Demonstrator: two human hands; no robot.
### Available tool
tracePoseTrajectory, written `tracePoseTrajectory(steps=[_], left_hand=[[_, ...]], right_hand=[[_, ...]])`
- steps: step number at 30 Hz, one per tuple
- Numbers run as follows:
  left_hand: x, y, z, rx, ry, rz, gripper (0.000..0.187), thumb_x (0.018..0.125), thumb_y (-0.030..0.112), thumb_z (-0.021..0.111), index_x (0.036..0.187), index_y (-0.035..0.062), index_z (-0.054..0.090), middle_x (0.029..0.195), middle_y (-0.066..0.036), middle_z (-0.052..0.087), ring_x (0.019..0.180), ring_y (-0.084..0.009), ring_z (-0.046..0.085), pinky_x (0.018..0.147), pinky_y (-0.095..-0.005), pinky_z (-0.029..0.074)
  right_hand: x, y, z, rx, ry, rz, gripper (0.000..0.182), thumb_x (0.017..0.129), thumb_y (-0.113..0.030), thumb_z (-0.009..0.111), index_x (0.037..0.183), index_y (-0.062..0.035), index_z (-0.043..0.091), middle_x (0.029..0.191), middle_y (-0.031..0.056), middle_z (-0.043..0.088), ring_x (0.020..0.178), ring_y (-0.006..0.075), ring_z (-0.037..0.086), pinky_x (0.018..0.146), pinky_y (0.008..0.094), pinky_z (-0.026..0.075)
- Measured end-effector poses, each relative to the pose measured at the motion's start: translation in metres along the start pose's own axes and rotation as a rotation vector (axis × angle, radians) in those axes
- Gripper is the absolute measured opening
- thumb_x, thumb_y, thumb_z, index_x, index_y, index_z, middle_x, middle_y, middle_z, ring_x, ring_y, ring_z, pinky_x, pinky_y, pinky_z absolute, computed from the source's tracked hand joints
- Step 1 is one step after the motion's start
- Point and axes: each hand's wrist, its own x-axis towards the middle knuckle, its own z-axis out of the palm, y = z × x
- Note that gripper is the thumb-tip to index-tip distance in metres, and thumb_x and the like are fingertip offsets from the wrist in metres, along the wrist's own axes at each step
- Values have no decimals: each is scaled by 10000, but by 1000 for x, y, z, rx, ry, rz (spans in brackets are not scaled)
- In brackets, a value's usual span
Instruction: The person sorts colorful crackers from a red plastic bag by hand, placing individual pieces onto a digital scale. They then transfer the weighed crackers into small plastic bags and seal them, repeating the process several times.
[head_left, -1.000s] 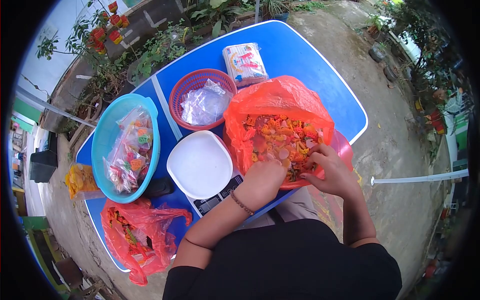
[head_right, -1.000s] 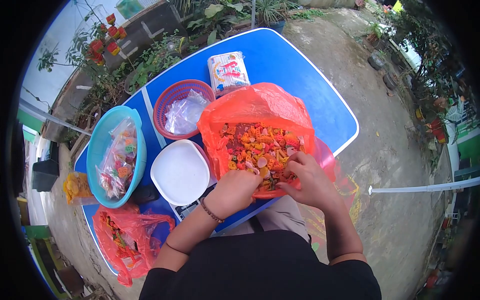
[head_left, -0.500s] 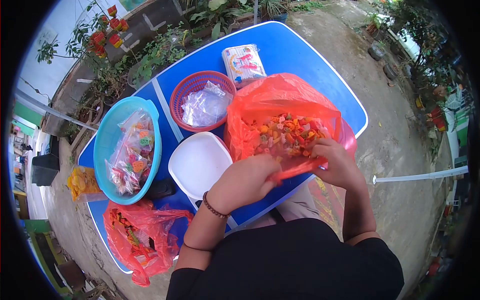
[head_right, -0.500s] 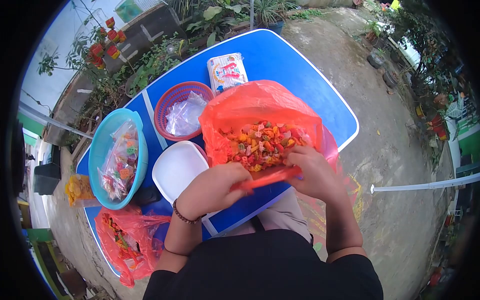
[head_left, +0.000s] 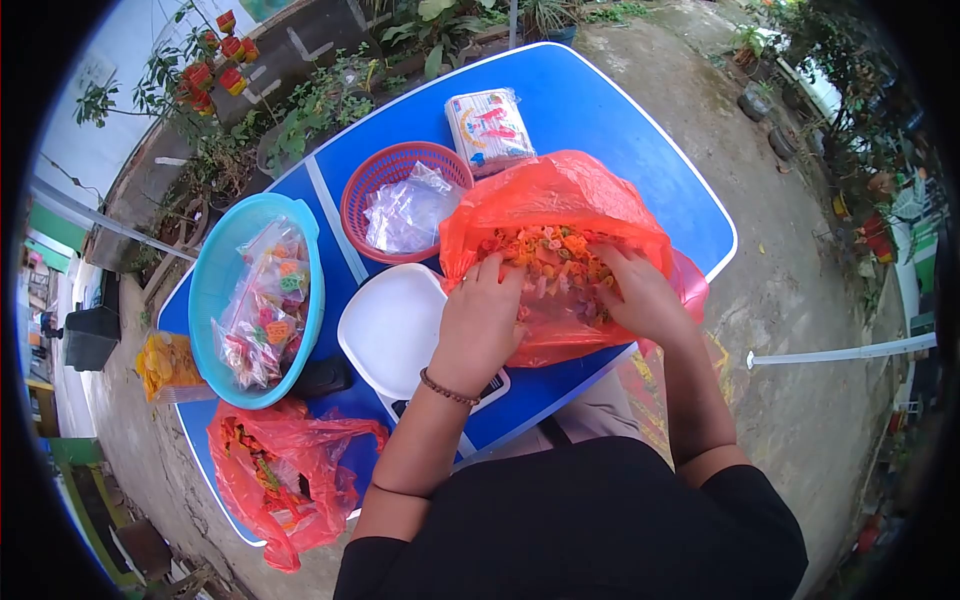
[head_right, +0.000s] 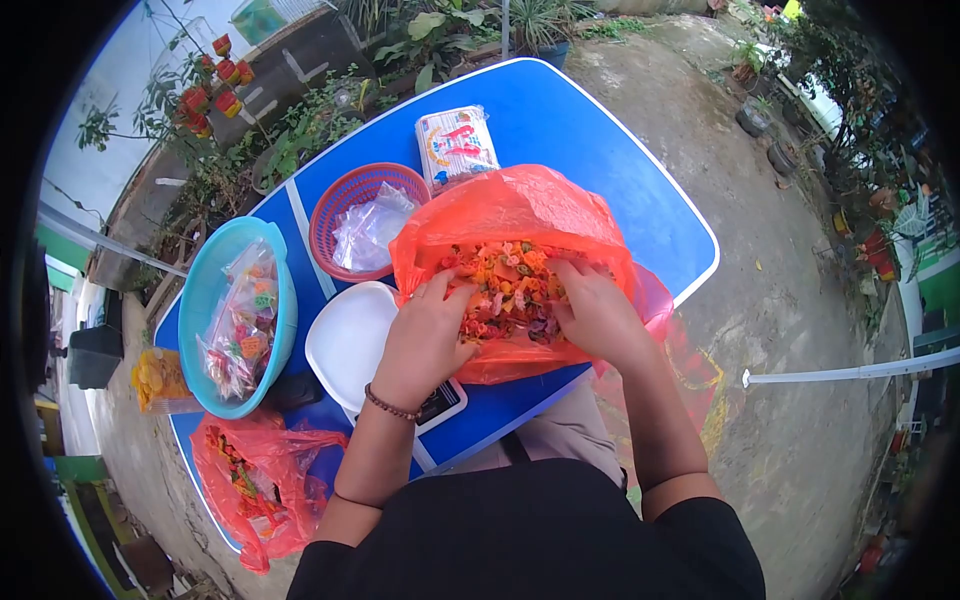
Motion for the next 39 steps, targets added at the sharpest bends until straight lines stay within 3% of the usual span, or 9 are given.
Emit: tracePoseTrajectory(steps=[5, 8, 12, 15, 18, 24, 30, 36, 39], left_hand=[[0, 3, -4, -11, -140, -38, 722, 656, 190, 885, 1302, 31, 603, 1305, -183, 583, 1158, -367, 613, 983, -441, 521], [-1, 2, -4, -42, -120, -43, 692, 659, 190, 879, 1281, 35, 618, 1247, -175, 604, 1126, -363, 623, 959, -440, 527], [0, 0, -1, -45, -123, -41, 602, 657, 160, 856, 1213, 32, 664, 1161, -169, 635, 1080, -366, 639, 939, -439, 532], [0, 0, -2, -34, -145, -29, 502, 649, 149, 841, 1118, 26, 712, 1127, -173, 655, 1063, -369, 646, 934, -443, 532], [-2, 1, -1, -29, -152, 16, 410, 638, 152, 835, 1017, 22, 745, 1111, -176, 667, 1049, -365, 650, 922, -447, 533], [-5, 4, -2, -12, -166, 75, 288, 642, 165, 826, 899, 42, 780, 1052, -154, 689, 982, -341, 664, 893, -434, 540], [-6, 1, -9, -49, -210, 49, 246, 668, 185, 832, 870, 51, 790, 884, -134, 701, 900, -326, 674, 855, -428, 547], [-8, -5, -16, -46, -188, -25, 241, 684, 215, 834, 838, 41, 773, 865, -132, 697, 864, -331, 679, 808, -431, 557], [-8, -5, -14, -43, -184, -16, 255, 676, 230, 836, 828, 38, 765, 866, -134, 695, 864, -331, 680, 800, -434, 559]], right_hand=[[-5, -22, 30, -95, -101, -145, 520, 864, -81, 655, 1377, -56, 575, 1451, 202, 547, 1396, 421, 461, 1148, 557, 367], [-11, -30, 26, 150, -335, -208, 472, 876, -61, 630, 1347, -62, 609, 1456, 193, 547, 1423, 417, 430, 1163, 567, 339], [-22, -29, 8, 259, -314, -192, 276, 878, 4, 578, 1123, -11, 704, 1237, 198, 686, 1191, 400, 623, 998, 456, 504], [-19, -21, -10, 248, -228, -44, 214, 878, 19, 560, 1035, 24, 705, 1081, 210, 720, 1034, 407, 674, 886, 444, 543], [-17, -8, -18, 128, -93, 10, 229, 873, 86, 566, 1062, 29, 683, 1047, 210, 725, 1013, 391, 687, 875, 431, 549], [1, -2, 7, 47, 11, -4, 255, 892, 25, 580, 1131, 21, 672, 1107, 223, 698, 1070, 411, 653, 944, 462, 516], [16, -16, 46, 65, 152, -243, 310, 831, -14, 615, 1130, -5, 699, 1091, 179, 711, 1132, 388, 619, 983, 482, 486], [3, -18, 23, 78, -134, -98, 171, 778, -57, 658, 923, -40, 748, 971, 138, 711, 976, 359, 636, 921, 464, 502], [-3, -22, 5, -128, -120, -72, 114, 768, -76, 670, 850, -49, 745, 899, 123, 697, 931, 346, 626, 881, 459, 509]])
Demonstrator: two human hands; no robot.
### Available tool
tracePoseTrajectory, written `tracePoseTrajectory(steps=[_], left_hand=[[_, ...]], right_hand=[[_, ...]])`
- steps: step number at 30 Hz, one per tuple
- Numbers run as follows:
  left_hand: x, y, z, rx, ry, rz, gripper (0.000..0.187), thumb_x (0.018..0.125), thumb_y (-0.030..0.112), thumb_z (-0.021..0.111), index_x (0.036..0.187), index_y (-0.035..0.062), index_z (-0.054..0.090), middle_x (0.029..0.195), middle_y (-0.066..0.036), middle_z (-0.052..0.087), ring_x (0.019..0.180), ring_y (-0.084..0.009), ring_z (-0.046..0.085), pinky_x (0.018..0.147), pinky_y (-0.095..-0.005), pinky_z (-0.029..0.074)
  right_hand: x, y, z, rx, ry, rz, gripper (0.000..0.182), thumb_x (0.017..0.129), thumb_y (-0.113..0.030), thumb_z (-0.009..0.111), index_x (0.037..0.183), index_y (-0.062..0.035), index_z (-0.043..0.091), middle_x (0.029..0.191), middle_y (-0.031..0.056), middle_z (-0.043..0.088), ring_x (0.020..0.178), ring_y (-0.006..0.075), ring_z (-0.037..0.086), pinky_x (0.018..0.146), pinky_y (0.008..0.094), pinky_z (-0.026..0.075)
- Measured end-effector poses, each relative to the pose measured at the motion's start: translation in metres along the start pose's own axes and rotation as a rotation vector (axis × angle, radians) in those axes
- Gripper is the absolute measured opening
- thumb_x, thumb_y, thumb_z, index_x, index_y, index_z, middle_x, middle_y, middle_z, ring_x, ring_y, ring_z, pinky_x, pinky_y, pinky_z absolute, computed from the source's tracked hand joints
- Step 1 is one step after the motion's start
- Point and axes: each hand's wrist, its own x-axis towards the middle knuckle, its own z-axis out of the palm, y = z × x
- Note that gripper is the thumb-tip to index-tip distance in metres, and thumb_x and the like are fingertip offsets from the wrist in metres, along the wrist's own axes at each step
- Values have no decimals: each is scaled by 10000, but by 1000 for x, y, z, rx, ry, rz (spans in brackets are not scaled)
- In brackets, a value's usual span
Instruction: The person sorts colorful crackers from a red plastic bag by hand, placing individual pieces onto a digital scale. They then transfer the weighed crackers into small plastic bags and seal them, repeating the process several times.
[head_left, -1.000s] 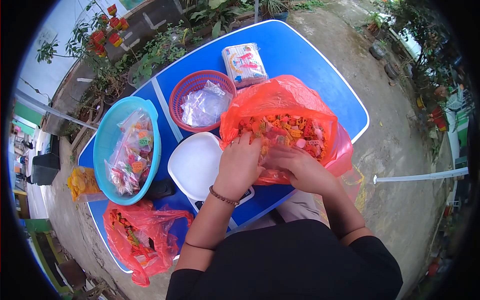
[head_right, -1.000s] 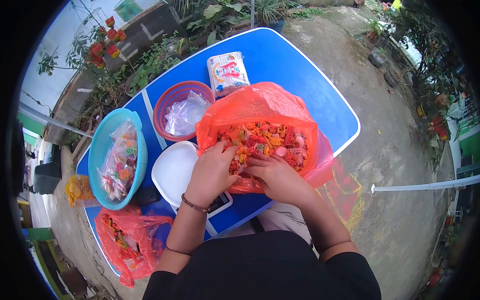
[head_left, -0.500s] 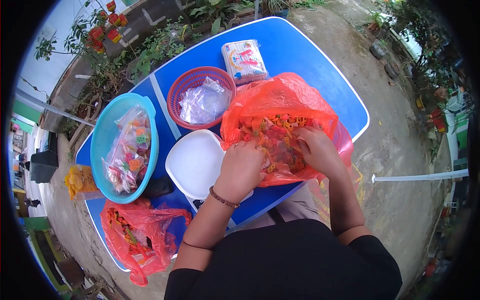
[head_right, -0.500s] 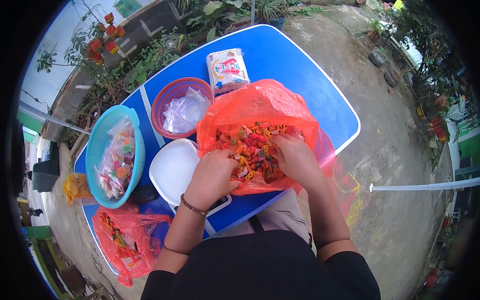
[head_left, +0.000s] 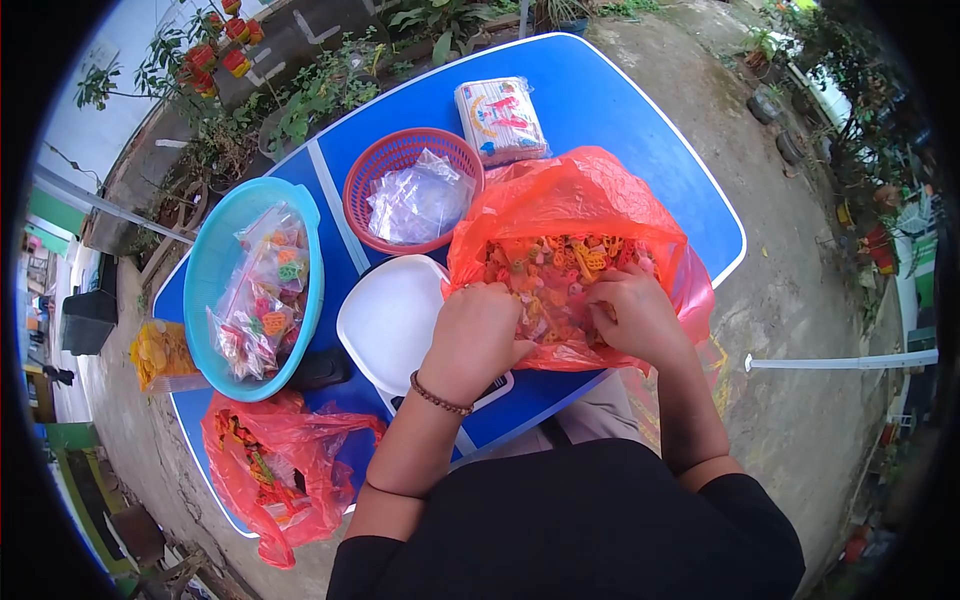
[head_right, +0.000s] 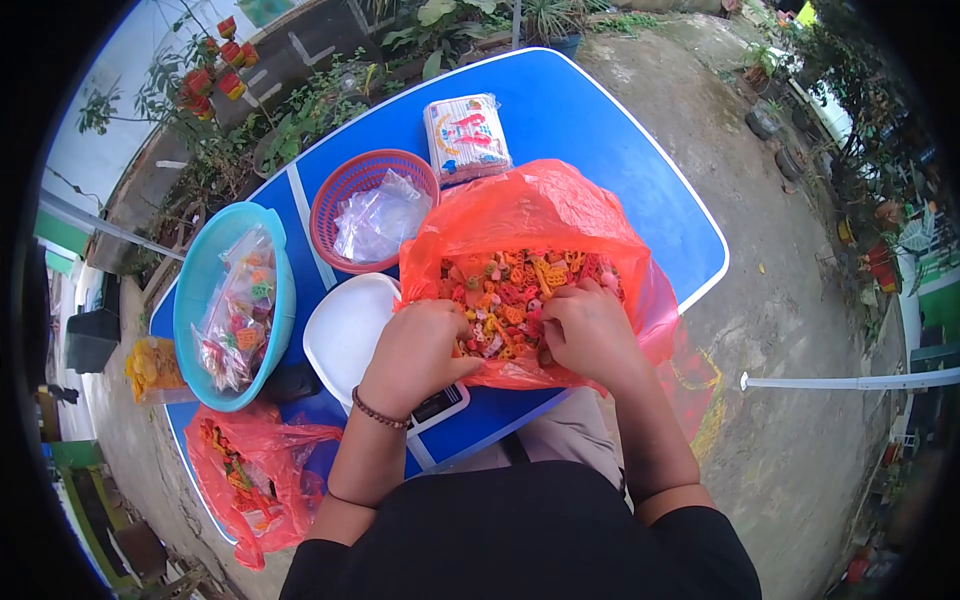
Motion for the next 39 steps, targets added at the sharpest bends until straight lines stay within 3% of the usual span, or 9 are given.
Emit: tracePoseTrajectory(steps=[8, 12, 18, 24, 27, 29, 33, 36, 39], left_hand=[[2, 1, 4, 4, -11, 40, 314, 647, 248, 853, 854, 29, 765, 859, -138, 686, 863, -334, 679, 799, -438, 561], [3, 4, -1, -13, -14, 33, 332, 679, 254, 857, 891, 18, 757, 865, -152, 688, 861, -345, 678, 798, -447, 558], [8, 3, 5, -36, 38, 31, 329, 743, 233, 834, 960, 9, 727, 889, -173, 689, 874, -365, 678, 799, -462, 552], [13, -1, 13, -41, 83, 48, 297, 808, 169, 773, 1053, 15, 705, 936, -178, 688, 906, -377, 674, 812, -464, 545], [18, -5, 25, -106, 218, 92, 253, 833, 136, 744, 1051, 17, 697, 971, -180, 698, 917, -372, 677, 833, -464, 537], [22, -2, 30, -154, 351, 146, 241, 843, 117, 730, 1060, 20, 689, 989, -171, 708, 917, -361, 683, 853, -466, 531], [25, 5, 23, -240, 176, 159, 255, 862, 107, 717, 1101, 26, 675, 993, -145, 722, 903, -338, 693, 872, -468, 520], [27, 6, 24, -240, 159, 188, 262, 877, 111, 711, 1122, 29, 663, 977, -137, 722, 893, -333, 695, 844, -463, 527], [30, 10, 27, -256, 203, 166, 274, 891, 115, 700, 1144, 28, 641, 984, -148, 714, 898, -349, 692, 814, -461, 535]], right_hand=[[12, -12, 36, 61, 225, -77, 164, 798, -164, 728, 922, -58, 741, 972, 132, 653, 951, 353, 605, 855, 463, 505], [17, -3, 52, -6, 200, -104, 157, 825, -151, 718, 939, -44, 731, 947, 142, 653, 931, 356, 604, 838, 458, 507], [25, 0, 53, 103, 381, -105, 103, 859, -97, 670, 938, -35, 698, 897, 158, 666, 907, 360, 625, 823, 464, 508], [26, -8, 64, 65, 328, -54, 111, 872, -100, 679, 940, -22, 637, 888, 184, 672, 906, 374, 635, 786, 485, 511], [22, -10, 60, 211, 344, -26, 124, 857, -31, 688, 962, -3, 628, 883, 173, 680, 880, 330, 672, 769, 437, 532], [15, -16, 49, 510, 327, 2, 130, 858, 15, 683, 976, 9, 629, 896, 145, 693, 866, 272, 689, 769, 380, 540], [5, -12, 34, 815, 213, 114, 167, 874, 66, 668, 1035, 28, 647, 932, 107, 708, 874, 174, 690, 783, 286, 533], [-2, 0, 27, 1083, 92, 158, 206, 894, 44, 663, 1098, 16, 670, 932, 93, 708, 857, 170, 677, 772, 301, 535], [-3, 17, 15, 662, 227, 98, 267, 895, 49, 643, 1157, 2, 678, 964, 111, 721, 846, 167, 674, 771, 313, 538]])
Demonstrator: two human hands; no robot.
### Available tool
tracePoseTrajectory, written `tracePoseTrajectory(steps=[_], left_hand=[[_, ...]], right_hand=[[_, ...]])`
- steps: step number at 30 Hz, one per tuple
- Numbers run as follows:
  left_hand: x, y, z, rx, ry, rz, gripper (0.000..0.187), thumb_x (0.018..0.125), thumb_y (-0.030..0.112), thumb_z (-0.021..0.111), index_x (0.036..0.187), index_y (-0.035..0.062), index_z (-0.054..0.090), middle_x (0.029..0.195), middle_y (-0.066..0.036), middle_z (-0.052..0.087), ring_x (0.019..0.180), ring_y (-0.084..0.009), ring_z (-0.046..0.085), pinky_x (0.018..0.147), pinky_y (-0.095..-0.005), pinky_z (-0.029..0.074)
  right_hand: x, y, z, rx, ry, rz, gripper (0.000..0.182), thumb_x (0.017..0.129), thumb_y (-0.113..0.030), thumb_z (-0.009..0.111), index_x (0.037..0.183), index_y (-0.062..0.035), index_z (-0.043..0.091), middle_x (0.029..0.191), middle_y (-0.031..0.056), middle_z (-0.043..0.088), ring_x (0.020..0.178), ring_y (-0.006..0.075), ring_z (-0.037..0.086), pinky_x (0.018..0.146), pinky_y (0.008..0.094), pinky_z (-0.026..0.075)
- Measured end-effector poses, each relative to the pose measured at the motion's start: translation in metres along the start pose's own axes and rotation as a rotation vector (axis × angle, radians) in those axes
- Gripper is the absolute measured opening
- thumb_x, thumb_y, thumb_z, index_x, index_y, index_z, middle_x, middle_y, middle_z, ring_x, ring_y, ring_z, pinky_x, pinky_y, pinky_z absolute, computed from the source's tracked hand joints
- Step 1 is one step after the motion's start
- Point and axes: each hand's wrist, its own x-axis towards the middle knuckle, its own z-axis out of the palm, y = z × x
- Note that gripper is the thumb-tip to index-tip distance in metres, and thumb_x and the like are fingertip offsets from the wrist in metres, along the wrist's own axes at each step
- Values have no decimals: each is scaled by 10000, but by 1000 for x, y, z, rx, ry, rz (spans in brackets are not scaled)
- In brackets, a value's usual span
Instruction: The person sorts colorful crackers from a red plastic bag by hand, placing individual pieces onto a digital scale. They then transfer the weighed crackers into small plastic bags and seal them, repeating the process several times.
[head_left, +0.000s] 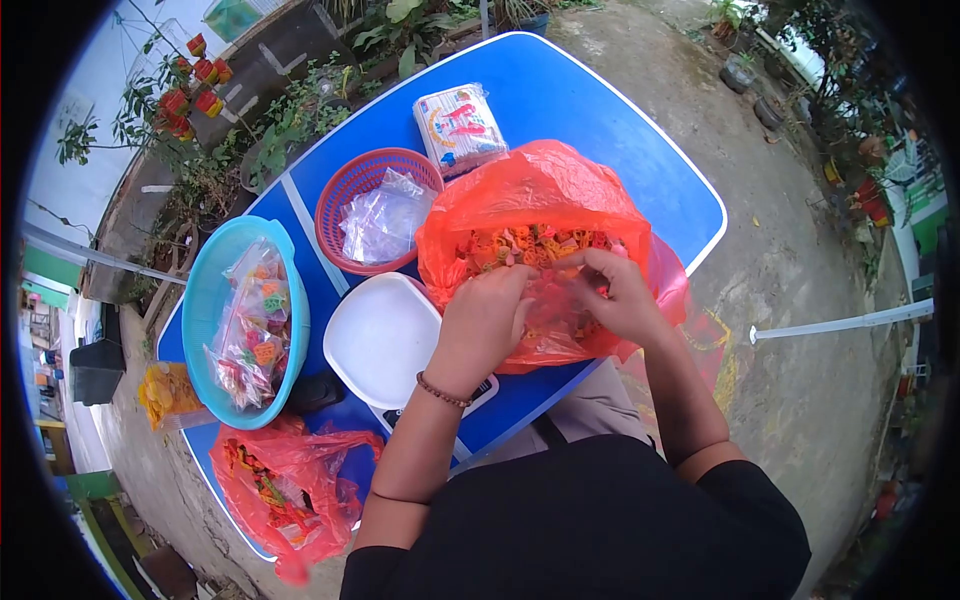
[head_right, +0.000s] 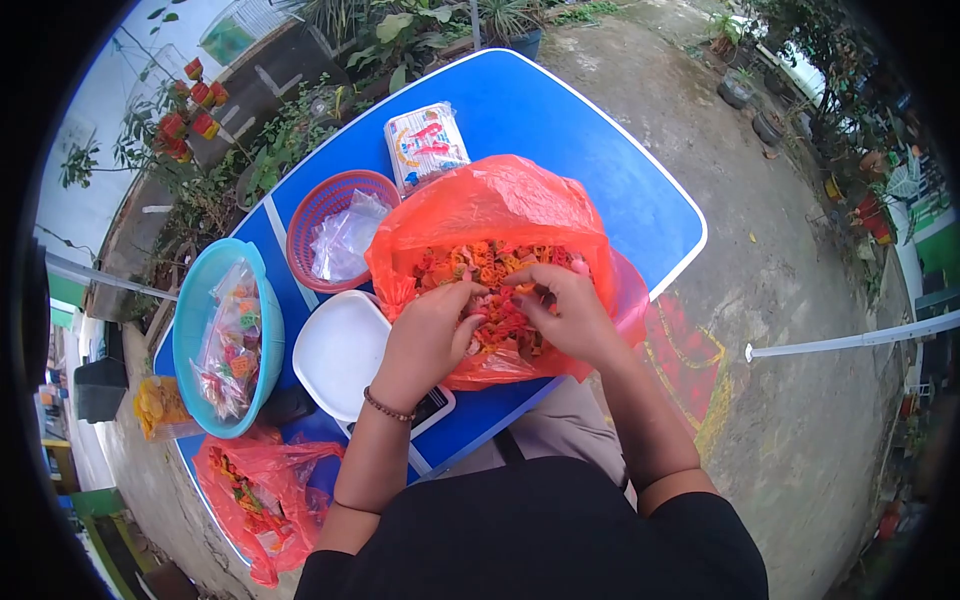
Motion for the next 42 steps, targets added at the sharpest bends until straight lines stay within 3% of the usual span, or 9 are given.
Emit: tracePoseTrajectory(steps=[4, 10, 13, 16, 19, 23, 32, 39, 42], left_hand=[[18, 1, 2, 141, 72, -28, 336, 909, 122, 678, 1215, 21, 585, 988, -176, 701, 908, -380, 686, 801, -473, 537], [57, -9, -3, 405, 100, -9, 391, 923, 143, 667, 1265, -1, 543, 1000, -224, 694, 907, -414, 687, 779, -500, 544], [66, -2, 1, 354, 156, 56, 397, 917, 140, 670, 1268, 2, 543, 1001, -234, 692, 908, -420, 688, 775, -505, 552], [65, 8, 4, 290, 98, 34, 398, 912, 134, 670, 1274, 14, 555, 1010, -234, 690, 912, -420, 687, 771, -501, 559], [60, 14, 9, 254, 28, 14, 364, 910, 131, 663, 1253, 31, 595, 1027, -213, 692, 907, -409, 688, 767, -491, 564], [55, 9, 17, 263, 36, 24, 286, 912, 125, 652, 1188, 51, 663, 1026, -177, 696, 890, -384, 690, 764, -474, 568], [36, 14, 20, 273, -11, 0, 249, 908, 114, 651, 1144, 52, 697, 1011, -155, 699, 890, -361, 689, 769, -454, 566], [33, 8, 24, 123, -32, -3, 235, 898, 52, 667, 1129, 11, 688, 1033, -170, 725, 952, -316, 716, 803, -412, 580], [32, 10, 15, -344, -127, -133, 212, 921, 7, 666, 1131, -18, 684, 1029, -152, 748, 994, -213, 732, 821, -345, 585]], right_hand=[[14, 19, -34, -167, 171, 128, 332, 865, 31, 622, 1193, 3, 665, 1108, 213, 726, 898, 301, 711, 804, 382, 550], [24, 26, -57, -437, 362, 143, 346, 858, 18, 607, 1201, -1, 650, 1030, 242, 701, 958, 403, 678, 843, 469, 538], [20, 34, -51, -535, 388, -89, 318, 831, 16, 661, 1148, 7, 687, 1025, 197, 721, 913, 353, 698, 807, 444, 555], [9, 20, -38, -725, 156, 121, 349, 795, 8, 669, 1142, -9, 695, 1079, 181, 722, 987, 364, 684, 860, 453, 545], [2, 30, -9, -677, 294, -124, 411, 744, -1, 641, 1149, -42, 702, 1048, 148, 717, 1016, 371, 656, 833, 465, 538], [-2, 18, -3, -420, -100, -163, 349, 755, -6, 628, 1092, -19, 719, 1003, 153, 726, 988, 360, 663, 842, 481, 538], [-5, 23, -37, -565, 229, 137, 340, 775, -18, 647, 1111, -32, 701, 957, 190, 717, 915, 411, 670, 815, 502, 545], [13, 30, -8, -704, 174, -59, 424, 752, -67, 717, 1176, -73, 694, 1173, 117, 702, 1066, 354, 647, 904, 458, 542], [19, 37, 4, -759, 190, -154, 442, 737, -102, 760, 1172, -61, 695, 1192, 97, 691, 1089, 346, 633, 935, 446, 530]])
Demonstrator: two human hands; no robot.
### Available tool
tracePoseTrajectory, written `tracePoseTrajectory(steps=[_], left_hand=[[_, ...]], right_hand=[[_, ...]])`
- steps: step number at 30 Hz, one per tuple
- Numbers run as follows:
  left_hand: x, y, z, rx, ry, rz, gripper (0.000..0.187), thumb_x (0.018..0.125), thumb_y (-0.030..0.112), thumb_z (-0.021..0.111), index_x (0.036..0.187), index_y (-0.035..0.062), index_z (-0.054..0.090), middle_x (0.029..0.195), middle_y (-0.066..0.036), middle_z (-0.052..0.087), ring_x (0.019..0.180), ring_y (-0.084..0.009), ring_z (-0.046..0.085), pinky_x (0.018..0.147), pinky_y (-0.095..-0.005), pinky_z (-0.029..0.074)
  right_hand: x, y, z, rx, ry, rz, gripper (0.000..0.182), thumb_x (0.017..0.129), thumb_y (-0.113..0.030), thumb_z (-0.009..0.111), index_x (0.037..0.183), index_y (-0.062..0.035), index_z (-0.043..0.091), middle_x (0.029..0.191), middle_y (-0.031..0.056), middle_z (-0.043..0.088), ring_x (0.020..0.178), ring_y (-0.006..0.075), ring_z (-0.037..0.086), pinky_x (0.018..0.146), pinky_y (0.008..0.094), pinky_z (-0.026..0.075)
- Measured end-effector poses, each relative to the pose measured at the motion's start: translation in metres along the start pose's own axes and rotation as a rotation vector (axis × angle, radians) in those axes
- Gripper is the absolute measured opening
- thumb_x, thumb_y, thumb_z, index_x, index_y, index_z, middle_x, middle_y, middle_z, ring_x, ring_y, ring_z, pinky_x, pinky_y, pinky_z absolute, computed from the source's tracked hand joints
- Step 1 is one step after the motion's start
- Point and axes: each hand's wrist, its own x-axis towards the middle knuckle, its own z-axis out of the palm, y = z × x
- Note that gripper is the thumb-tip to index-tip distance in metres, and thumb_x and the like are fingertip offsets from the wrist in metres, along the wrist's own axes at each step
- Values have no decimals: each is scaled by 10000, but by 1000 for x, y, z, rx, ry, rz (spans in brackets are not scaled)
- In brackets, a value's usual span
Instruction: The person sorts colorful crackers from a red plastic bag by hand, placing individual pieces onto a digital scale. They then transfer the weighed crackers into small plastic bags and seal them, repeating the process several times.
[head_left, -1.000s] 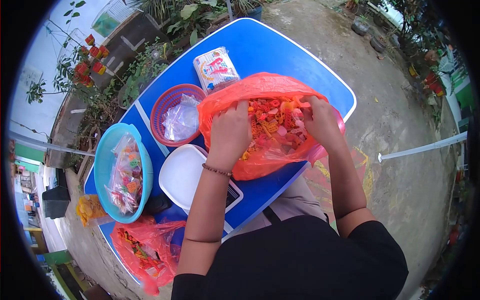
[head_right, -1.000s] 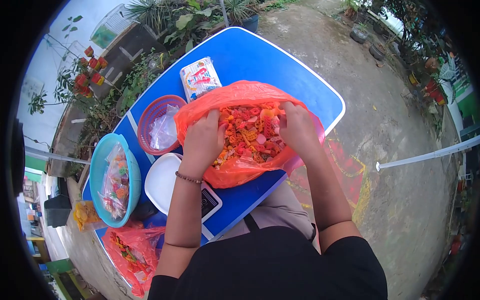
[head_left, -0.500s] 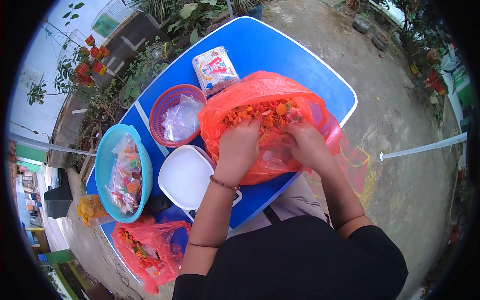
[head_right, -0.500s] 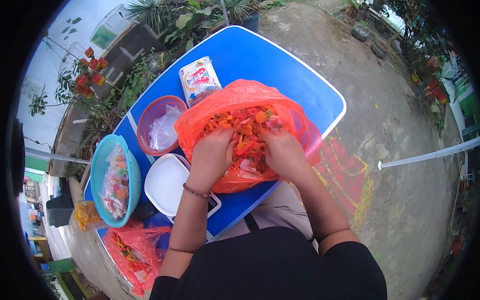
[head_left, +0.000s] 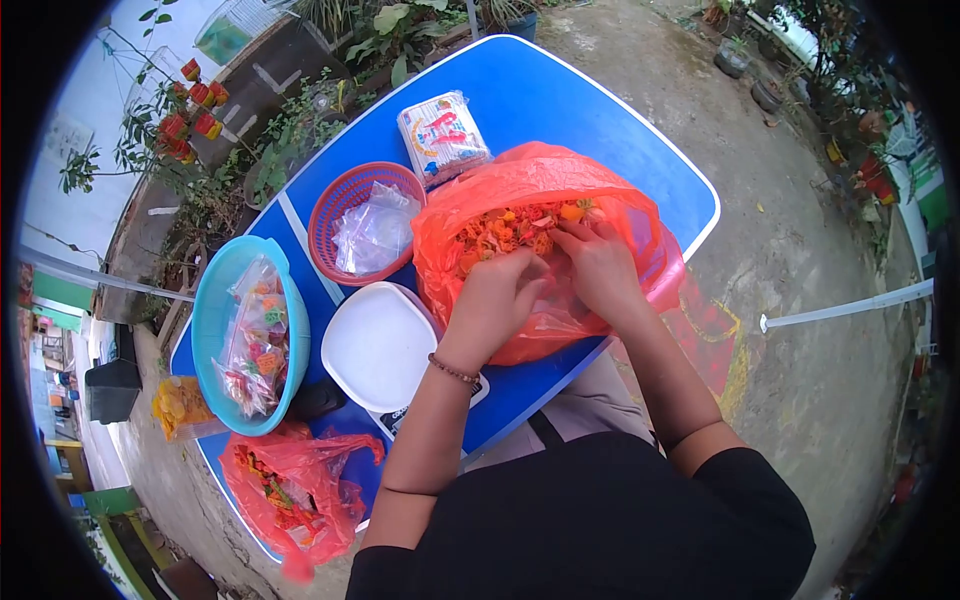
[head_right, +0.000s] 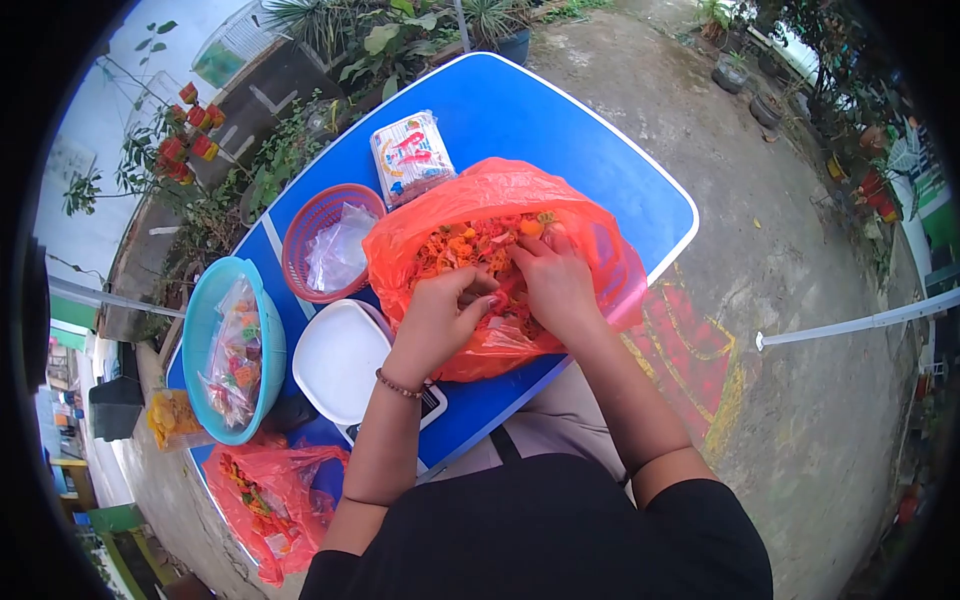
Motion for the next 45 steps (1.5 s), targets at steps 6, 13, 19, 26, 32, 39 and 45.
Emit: tracePoseTrajectory(steps=[6, 13, 19, 26, 32, 39, 45], left_hand=[[-8, -14, -9, -434, 42, -115, 222, 950, -12, 661, 1167, -47, 686, 1099, -82, 728, 1016, -131, 690, 870, -285, 571], [-26, -16, -24, -536, 10, -89, 232, 963, -6, 654, 1190, -38, 687, 1123, -76, 720, 1034, -119, 675, 908, -274, 551], [-48, -15, -47, -580, -11, -60, 222, 969, 10, 663, 1184, -33, 693, 1112, -59, 722, 1021, -111, 673, 896, -265, 549], [-56, -22, -40, -505, 87, -64, 219, 958, 21, 669, 1166, -42, 697, 1089, -81, 742, 985, -131, 709, 888, -270, 564], [-61, -29, -42, -528, 232, -48, 178, 953, 38, 682, 1114, -33, 711, 1033, -78, 755, 928, -127, 721, 850, -265, 563], [-111, -30, -75, -428, 403, -102, 206, 946, 35, 715, 1132, -44, 677, 987, -75, 735, 906, -121, 709, 826, -259, 568], [-156, -34, -90, -98, 576, -318, 156, 903, 84, 726, 1014, -24, 749, 848, -108, 766, 746, -136, 727, 701, -265, 537]], right_hand=[[0, -12, -9, 9, -105, 69, 335, 769, -63, 734, 1100, -23, 707, 1103, 163, 694, 1048, 377, 635, 925, 443, 522], [-9, -3, -8, 459, 53, 247, 163, 900, -10, 624, 1033, 23, 712, 903, 239, 706, 874, 404, 697, 795, 487, 552], [-4, -6, -17, 432, 11, 221, 201, 882, 4, 626, 1058, 18, 724, 910, 233, 713, 885, 409, 695, 809, 483, 549], [-4, -17, -6, 242, 29, 109, 213, 858, 19, 635, 1053, 25, 721, 982, 234, 711, 899, 439, 671, 846, 475, 545], [-1, -45, -15, 1052, -82, 301, 174, 913, 58, 651, 1083, 44, 684, 963, 126, 740, 904, 181, 715, 798, 297, 551], [2, -116, -31, 989, -135, 25, 178, 905, 85, 631, 1062, 14, 675, 978, 109, 718, 906, 175, 685, 816, 297, 540], [2, -164, 20, 593, -29, -455, 174, 828, 38, 640, 991, -18, 669, 930, 124, 688, 899, 323, 607, 829, 410, 513]])
